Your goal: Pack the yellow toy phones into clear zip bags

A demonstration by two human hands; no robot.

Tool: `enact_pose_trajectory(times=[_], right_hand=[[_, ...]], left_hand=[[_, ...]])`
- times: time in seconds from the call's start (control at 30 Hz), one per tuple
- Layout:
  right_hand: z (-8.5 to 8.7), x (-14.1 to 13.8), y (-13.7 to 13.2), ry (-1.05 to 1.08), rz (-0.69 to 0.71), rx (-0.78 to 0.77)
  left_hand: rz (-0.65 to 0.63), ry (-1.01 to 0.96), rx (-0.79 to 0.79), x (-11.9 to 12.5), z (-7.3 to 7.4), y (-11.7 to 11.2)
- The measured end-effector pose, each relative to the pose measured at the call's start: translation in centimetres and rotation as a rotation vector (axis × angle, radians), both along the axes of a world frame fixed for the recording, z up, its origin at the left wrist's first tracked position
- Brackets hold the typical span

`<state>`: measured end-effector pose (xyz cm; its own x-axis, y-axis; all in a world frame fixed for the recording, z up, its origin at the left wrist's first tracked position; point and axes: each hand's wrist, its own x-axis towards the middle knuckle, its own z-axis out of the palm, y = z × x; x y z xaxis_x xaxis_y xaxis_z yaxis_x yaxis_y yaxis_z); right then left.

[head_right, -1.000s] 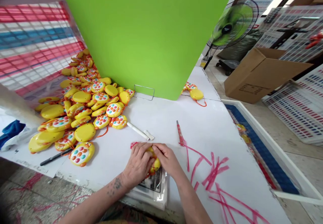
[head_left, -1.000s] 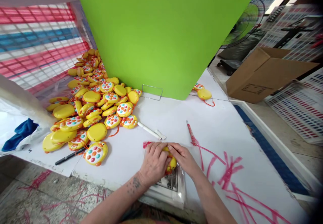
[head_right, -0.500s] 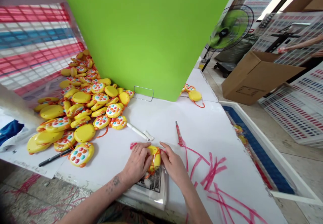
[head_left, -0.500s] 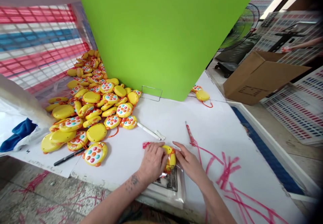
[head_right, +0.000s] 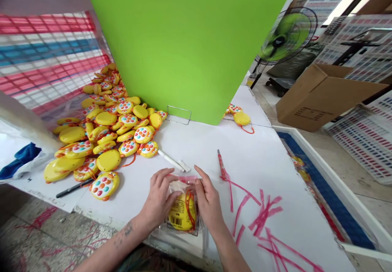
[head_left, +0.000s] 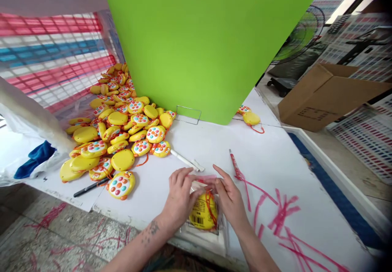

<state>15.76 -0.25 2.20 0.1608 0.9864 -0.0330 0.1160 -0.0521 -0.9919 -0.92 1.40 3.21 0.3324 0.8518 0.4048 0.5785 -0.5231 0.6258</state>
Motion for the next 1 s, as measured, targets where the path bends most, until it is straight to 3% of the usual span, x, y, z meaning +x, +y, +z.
enact_pose_trajectory(times=[0.07,0.17,0.27,0.37,0.53,0.63,0.73,0.83,1.0], right_hand=[[0.1,-0.2,-0.2,0.053,-0.029,0.015],[0.3,-0.4,-0.5,0.086,-0.062,0.058],[0.6,-0.6,-0.7,0.085,-0.094,0.081],[0.6,-0.5,-0.7,0.063,-0.098,0.07],[0.1,0.8,-0.6,-0.141,-0.12,0.095],[0.6,1.2,-0.3,-0.436,-0.211,0.322],[1.9,0.5,0.2,-0.622,-0.109,0.521],[2.8,-1.0,0.7,-0.729,0.042,0.638],[3.0,-2.8,1.4,-0.891,0.09,0.725]], left_hand=[[0.071,-0.141,-0.12,-0.9,-0.6,-0.1],[0.101,-0.346,-0.428,-1.6,-1.3,-0.3],[0.023,-0.523,-0.698,-1.3,-1.7,-0.4],[-0.069,-0.683,-0.807,-0.7,-2.1,-0.2],[-0.03,-0.796,-0.9,-0.2,-2.4,0.1],[-0.035,-0.85,-0.944,0.0,-1.9,0.1],[-0.076,-0.847,-0.947,0.2,-1.1,0.2],[-0.136,-0.744,-0.873,0.3,-0.1,0.2],[-0.15,-0.47,-0.672,0.1,1.5,0.1]])
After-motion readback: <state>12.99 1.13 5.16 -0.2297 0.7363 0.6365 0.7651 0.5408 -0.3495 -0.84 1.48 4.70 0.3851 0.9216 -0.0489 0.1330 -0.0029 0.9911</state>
